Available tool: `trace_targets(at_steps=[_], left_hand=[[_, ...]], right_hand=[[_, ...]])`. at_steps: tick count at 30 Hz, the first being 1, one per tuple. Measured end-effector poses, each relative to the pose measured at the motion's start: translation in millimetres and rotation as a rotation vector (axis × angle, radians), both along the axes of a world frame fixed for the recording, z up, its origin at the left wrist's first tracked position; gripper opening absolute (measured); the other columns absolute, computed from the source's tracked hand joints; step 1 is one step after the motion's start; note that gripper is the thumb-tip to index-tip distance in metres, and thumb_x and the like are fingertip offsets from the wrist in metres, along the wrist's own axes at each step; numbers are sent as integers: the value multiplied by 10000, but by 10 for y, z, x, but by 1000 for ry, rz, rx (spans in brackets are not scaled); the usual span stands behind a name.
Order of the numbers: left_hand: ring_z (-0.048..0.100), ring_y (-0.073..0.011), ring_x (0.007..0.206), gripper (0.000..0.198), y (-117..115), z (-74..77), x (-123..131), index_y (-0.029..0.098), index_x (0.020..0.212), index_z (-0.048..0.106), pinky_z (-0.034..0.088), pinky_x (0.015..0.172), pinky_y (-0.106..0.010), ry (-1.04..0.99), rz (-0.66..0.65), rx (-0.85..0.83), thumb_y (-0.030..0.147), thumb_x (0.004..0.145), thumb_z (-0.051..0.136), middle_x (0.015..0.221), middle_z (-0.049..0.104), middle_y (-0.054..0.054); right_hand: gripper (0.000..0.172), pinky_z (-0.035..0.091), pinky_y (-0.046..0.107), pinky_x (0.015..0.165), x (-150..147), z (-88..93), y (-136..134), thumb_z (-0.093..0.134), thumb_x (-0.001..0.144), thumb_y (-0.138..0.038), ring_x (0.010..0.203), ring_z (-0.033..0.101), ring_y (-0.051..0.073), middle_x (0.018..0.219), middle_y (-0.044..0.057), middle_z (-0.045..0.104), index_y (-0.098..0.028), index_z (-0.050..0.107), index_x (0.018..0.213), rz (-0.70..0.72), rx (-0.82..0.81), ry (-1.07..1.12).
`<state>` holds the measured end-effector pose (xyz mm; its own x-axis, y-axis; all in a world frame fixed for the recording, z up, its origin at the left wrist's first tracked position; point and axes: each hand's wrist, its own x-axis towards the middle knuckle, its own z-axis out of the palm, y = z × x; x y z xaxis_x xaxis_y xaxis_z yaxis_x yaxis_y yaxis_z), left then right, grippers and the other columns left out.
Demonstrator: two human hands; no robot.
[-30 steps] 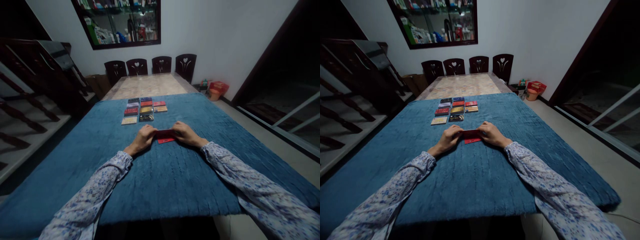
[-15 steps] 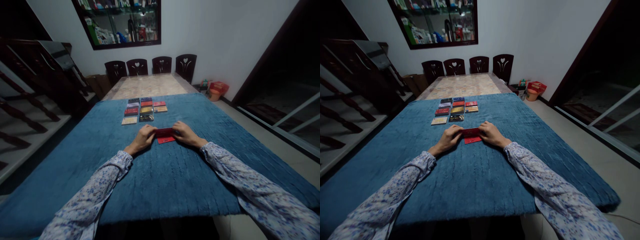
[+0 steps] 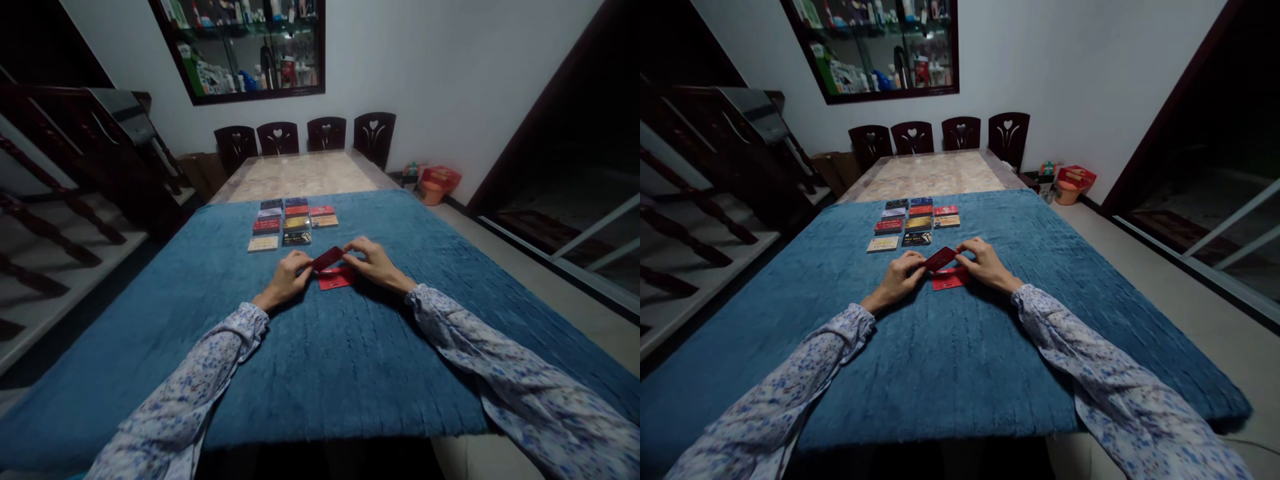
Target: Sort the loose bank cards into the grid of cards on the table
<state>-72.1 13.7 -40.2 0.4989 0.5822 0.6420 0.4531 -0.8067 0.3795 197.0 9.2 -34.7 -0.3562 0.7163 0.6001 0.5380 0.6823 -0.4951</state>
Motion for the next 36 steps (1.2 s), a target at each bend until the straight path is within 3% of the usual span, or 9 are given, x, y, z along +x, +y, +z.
trace_targets(at_steps=[7, 15, 20, 25, 30, 36], left_hand=[[687, -198, 921, 142, 7, 34, -76, 149, 975, 740, 591, 837, -352, -20, 26, 26, 153, 899, 620, 934, 721, -86], [685, -206, 933, 186, -55, 210, -210, 179, 981, 717, 575, 891, -379, -128, 125, 72, 145, 863, 577, 964, 734, -63], [679, -199, 879, 107, -90, 263, -180, 186, 932, 704, 568, 855, -375, -174, 138, 108, 207, 899, 605, 892, 730, -44], [667, -190, 827, 116, -59, 253, -207, 197, 842, 681, 557, 808, -359, -154, 197, 115, 246, 921, 611, 830, 718, -28], [666, -187, 801, 114, -22, 221, -329, 192, 797, 651, 550, 784, -344, -122, 231, 115, 233, 894, 606, 808, 708, -29], [668, -175, 753, 82, 35, 158, -441, 191, 788, 634, 557, 753, -316, -86, 246, 82, 220, 860, 608, 783, 709, -20]], right_hand=[[156, 507, 359, 804, -241, 171, 82, 542, 1005, -321, 859, 644, 210, 933, 70, 708, -223, 663, 998, 27, 57, -23], [185, 403, 357, 822, -579, 343, 165, 538, 1009, -243, 898, 589, 223, 917, 84, 711, -217, 710, 1071, 8, 281, -294], [174, 359, 374, 855, -715, 374, 191, 543, 1009, -218, 919, 563, 234, 889, 67, 730, -225, 704, 1076, 34, 310, -366], [205, 366, 361, 838, -795, 315, 168, 554, 1002, -229, 929, 564, 233, 980, 88, 720, -222, 685, 1159, 20, 268, -337], [288, 367, 343, 802, -769, 119, 154, 613, 940, -169, 920, 583, 239, 986, 88, 716, -218, 651, 1221, 5, 165, -335], [325, 375, 329, 781, -713, -35, 185, 629, 886, -100, 902, 596, 225, 997, 73, 739, -216, 651, 1189, 30, 130, -307]])
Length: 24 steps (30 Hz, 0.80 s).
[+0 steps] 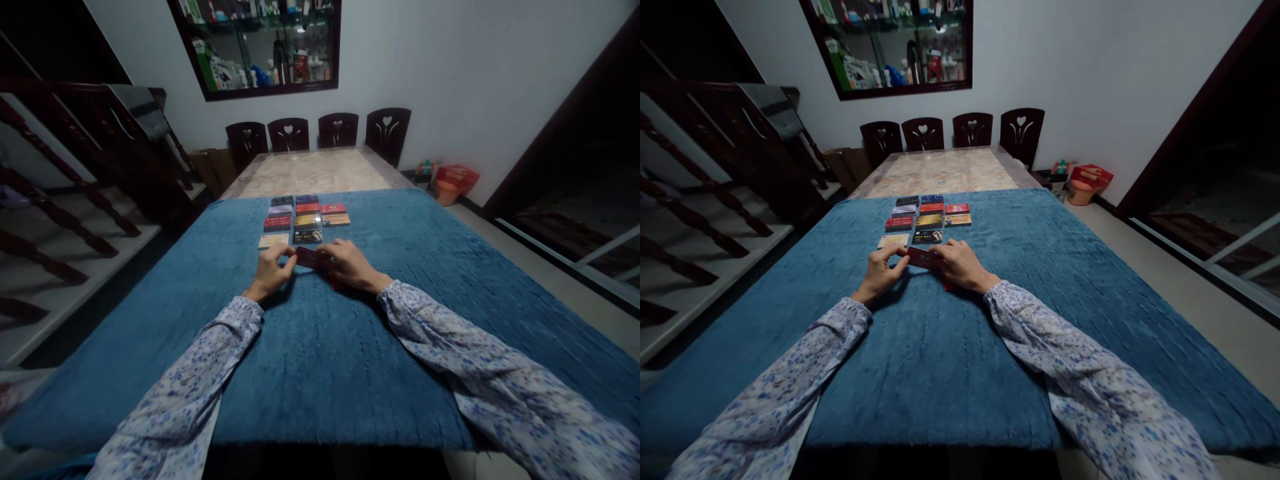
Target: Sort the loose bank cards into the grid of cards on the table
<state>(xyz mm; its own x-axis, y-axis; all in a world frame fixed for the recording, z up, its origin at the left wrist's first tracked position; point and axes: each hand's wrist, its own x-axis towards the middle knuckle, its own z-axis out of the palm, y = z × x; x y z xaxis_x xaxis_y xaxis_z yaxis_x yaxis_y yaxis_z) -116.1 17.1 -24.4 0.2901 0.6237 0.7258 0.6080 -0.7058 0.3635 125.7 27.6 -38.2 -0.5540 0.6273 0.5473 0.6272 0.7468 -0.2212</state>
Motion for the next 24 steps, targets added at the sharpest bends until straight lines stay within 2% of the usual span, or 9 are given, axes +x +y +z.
trace_targets(at_steps=[3, 8, 12, 24], left_hand=[[684, -170, 757, 53, 18, -37, -22, 183, 874, 646, 573, 761, -307, 9, -17, -33, 196, 832, 616, 837, 726, -27], [718, -162, 804, 227, 2, -85, -9, 188, 1047, 624, 584, 789, -289, 34, -76, -103, 143, 825, 612, 913, 740, -26], [730, -170, 823, 330, -10, -120, 6, 204, 1147, 590, 577, 792, -287, 77, -88, -133, 110, 832, 614, 887, 742, -14], [699, -188, 827, 268, -5, -158, 16, 203, 1130, 602, 550, 798, -300, 188, -30, -147, 125, 876, 576, 911, 725, -37]], right_hand=[[318, 370, 330, 770, 1, 8, 12, 636, 885, -86, 917, 591, 230, 998, 72, 750, -216, 653, 1174, -8, 12, 10], [259, 353, 340, 756, 25, 21, 35, 612, 936, -132, 929, 573, 238, 1051, 74, 764, -220, 652, 1176, -18, 70, 15], [216, 336, 346, 746, 40, 7, 36, 615, 961, -177, 919, 557, 241, 1057, 83, 764, -216, 655, 1170, -63, 105, 10], [210, 313, 335, 723, -10, 26, -88, 624, 941, -210, 909, 529, 245, 982, 92, 725, -210, 684, 1142, -249, 129, -126]])
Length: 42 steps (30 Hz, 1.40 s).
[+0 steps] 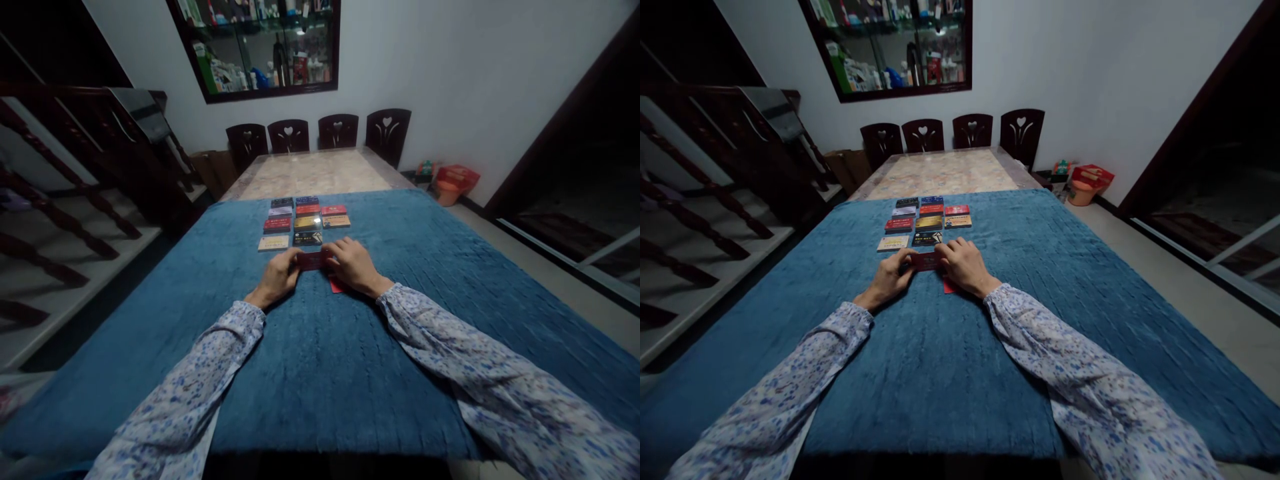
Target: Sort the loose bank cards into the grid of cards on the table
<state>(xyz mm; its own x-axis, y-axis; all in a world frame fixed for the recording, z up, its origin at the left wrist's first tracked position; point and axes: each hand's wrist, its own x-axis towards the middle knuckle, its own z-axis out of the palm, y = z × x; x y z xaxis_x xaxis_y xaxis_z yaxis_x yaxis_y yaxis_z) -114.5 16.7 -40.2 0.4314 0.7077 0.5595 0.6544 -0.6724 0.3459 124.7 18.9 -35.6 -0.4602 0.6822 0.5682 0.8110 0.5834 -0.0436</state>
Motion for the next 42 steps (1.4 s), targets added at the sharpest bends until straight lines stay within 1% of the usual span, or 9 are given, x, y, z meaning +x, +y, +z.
trace_targets(at_steps=[5, 9, 13, 17, 21, 27, 34, 38, 42], left_hand=[[678, -190, 804, 268, -3, 10, 21, 193, 1157, 587, 545, 785, -314, 23, -9, -34, 147, 895, 553, 898, 710, -41], [679, -209, 888, 326, -9, 23, 36, 184, 1185, 565, 552, 846, -342, 55, 4, -36, 137, 863, 572, 991, 709, -66], [674, -241, 1011, 400, -3, 18, 40, 165, 1234, 537, 551, 933, -384, 91, 20, -37, 126, 838, 571, 1116, 696, -108], [669, -264, 1050, 440, 19, -15, 39, 148, 1272, 523, 550, 965, -423, 102, 30, -40, 124, 834, 564, 1160, 689, -133], [668, -268, 1068, 474, 49, -50, 33, 157, 1295, 517, 555, 972, -435, 88, 33, -31, 128, 826, 577, 1183, 687, -133], [665, -257, 1086, 481, 79, -67, 21, 158, 1312, 508, 558, 978, -431, 48, 11, -9, 158, 841, 604, 1208, 682, -136], [632, -289, 1181, 582, 88, -73, 52, 165, 1376, 468, 521, 1019, -470, 88, 4, 17, 182, 829, 665, 1291, 651, -153], [627, -306, 1160, 555, 103, -10, 94, 153, 1389, 461, 500, 994, -488, 163, 11, 43, 188, 864, 636, 1279, 651, -171], [606, -321, 1141, 532, 126, 125, 131, 157, 1384, 478, 476, 981, -508, 234, 22, 33, 227, 879, 631, 1217, 652, -168]], right_hand=[[322, 320, 335, 733, -16, 13, -52, 633, 933, -249, 914, 549, 251, 980, 106, 725, -210, 654, 1252, -58, -36, -47], [409, 332, 342, 758, -21, 46, -92, 595, 944, -244, 945, 577, 257, 1052, 122, 747, -181, 593, 1348, -60, -120, -82], [428, 341, 353, 799, -19, 76, -103, 542, 964, -236, 1004, 585, 267, 1149, 143, 738, -151, 551, 1383, -32, -189, -86], [416, 345, 362, 833, -12, 82, -81, 527, 964, -222, 1057, 574, 279, 1212, 160, 710, -132, 551, 1370, -7, -221, -72], [449, 352, 368, 843, 7, 81, -45, 578, 924, -212, 1079, 547, 288, 1199, 162, 688, -126, 552, 1363, 28, -204, -62], [547, 356, 373, 828, 49, 83, -5, 661, 867, -253, 1063, 514, 296, 1167, 164, 653, -137, 533, 1385, 40, -160, -79], [521, 351, 364, 813, 102, 79, 27, 668, 882, -304, 1032, 509, 289, 1119, 153, 664, -145, 556, 1366, 29, -87, -103], [516, 356, 363, 813, 141, 115, 51, 684, 878, -317, 1051, 507, 293, 1142, 158, 669, -166, 571, 1359, 11, -49, -105], [517, 372, 372, 826, 198, 191, 97, 688, 881, -335, 1114, 496, 307, 1250, 173, 634, -181, 578, 1362, 18, -59, -120]])
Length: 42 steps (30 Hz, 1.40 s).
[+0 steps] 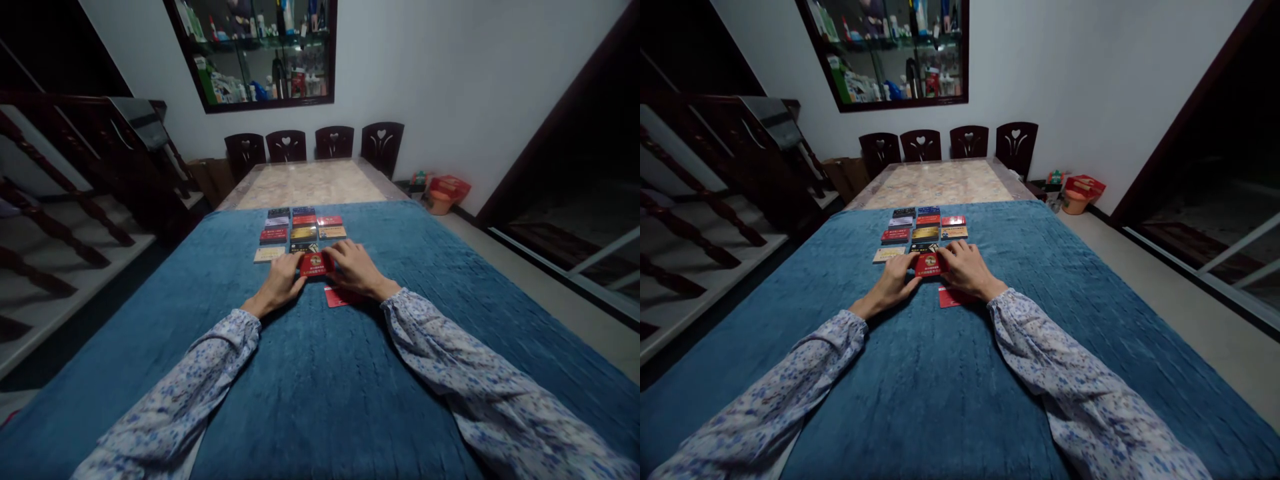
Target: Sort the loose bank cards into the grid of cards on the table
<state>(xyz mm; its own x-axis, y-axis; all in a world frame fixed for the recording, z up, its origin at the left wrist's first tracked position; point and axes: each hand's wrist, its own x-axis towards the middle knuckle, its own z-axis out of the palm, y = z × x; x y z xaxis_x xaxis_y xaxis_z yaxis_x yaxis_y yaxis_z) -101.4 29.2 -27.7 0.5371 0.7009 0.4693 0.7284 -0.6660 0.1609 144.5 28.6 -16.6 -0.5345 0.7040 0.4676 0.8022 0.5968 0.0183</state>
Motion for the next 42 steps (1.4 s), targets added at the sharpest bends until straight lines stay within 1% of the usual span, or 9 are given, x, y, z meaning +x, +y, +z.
trace_targets(at_steps=[5, 9, 14, 18, 21, 27, 34, 37, 42], left_hand=[[555, -336, 1188, 477, 66, 203, 48, 180, 1320, 535, 461, 974, -516, 69, 25, -19, 280, 870, 660, 1279, 585, -172], [530, -353, 1215, 471, 164, 335, 120, 172, 1311, 557, 442, 988, -522, 119, 19, -34, 286, 867, 666, 1314, 573, -182], [490, -364, 1262, 479, 342, 462, 259, 165, 1338, 559, 403, 1031, -537, 185, 43, -47, 269, 879, 649, 1346, 572, -189], [487, -364, 1257, 485, 535, 532, 380, 164, 1334, 571, 415, 1015, -540, 214, 59, -68, 246, 865, 661, 1336, 576, -187], [483, -362, 1251, 458, 691, 561, 464, 174, 1314, 581, 421, 1006, -548, 237, 76, -69, 236, 865, 643, 1332, 578, -181], [471, -360, 1243, 395, 977, 593, 604, 175, 1254, 610, 414, 1005, -541, 265, 98, -77, 250, 867, 639, 1335, 581, -178], [456, -374, 1237, 338, 1326, 581, 709, 185, 1205, 657, 402, 987, -558, 233, 125, -103, 243, 875, 617, 1310, 591, -177], [441, -375, 1259, 337, 1458, 569, 756, 193, 1207, 658, 395, 985, -556, 254, 159, -106, 260, 880, 613, 1312, 592, -171], [436, -366, 1259, 318, 1637, 562, 817, 198, 1187, 660, 391, 979, -550, 294, 184, -121, 223, 877, 593, 1316, 597, -163]], right_hand=[[554, 405, 388, 836, 88, 93, 114, 688, 893, -345, 1152, 491, 317, 1306, 183, 598, -189, 552, 1407, 31, -66, -25], [551, 432, 386, 841, 172, 157, 251, 686, 896, -336, 1158, 496, 308, 1319, 184, 593, -163, 550, 1402, 50, -81, -37], [558, 463, 400, 867, 314, 237, 470, 677, 902, -321, 1138, 516, 300, 1339, 184, 593, -154, 537, 1415, 81, -112, -48], [497, 474, 412, 884, 420, 278, 685, 685, 894, -316, 1087, 524, 290, 1266, 169, 619, -173, 583, 1359, 95, -125, -51], [471, 475, 420, 886, 479, 299, 841, 679, 894, -323, 1071, 519, 294, 1250, 169, 614, -172, 600, 1333, 81, -122, -54], [491, 468, 413, 900, 554, 342, 1116, 658, 904, -322, 1075, 506, 295, 1274, 181, 594, -143, 585, 1355, 47, -141, -78], [297, 454, 390, 893, 568, 355, 1491, 670, 859, -208, 1062, 510, 277, 1206, 136, 609, -183, 679, 1155, 15, -175, -81], [301, 451, 382, 893, 570, 370, 1633, 655, 857, -197, 1052, 518, 274, 1206, 138, 611, -173, 680, 1157, 5, -177, -101], [338, 447, 377, 928, 580, 393, 1848, 651, 847, -202, 1063, 540, 277, 1198, 142, 623, -155, 688, 1179, -5, -189, -146]])
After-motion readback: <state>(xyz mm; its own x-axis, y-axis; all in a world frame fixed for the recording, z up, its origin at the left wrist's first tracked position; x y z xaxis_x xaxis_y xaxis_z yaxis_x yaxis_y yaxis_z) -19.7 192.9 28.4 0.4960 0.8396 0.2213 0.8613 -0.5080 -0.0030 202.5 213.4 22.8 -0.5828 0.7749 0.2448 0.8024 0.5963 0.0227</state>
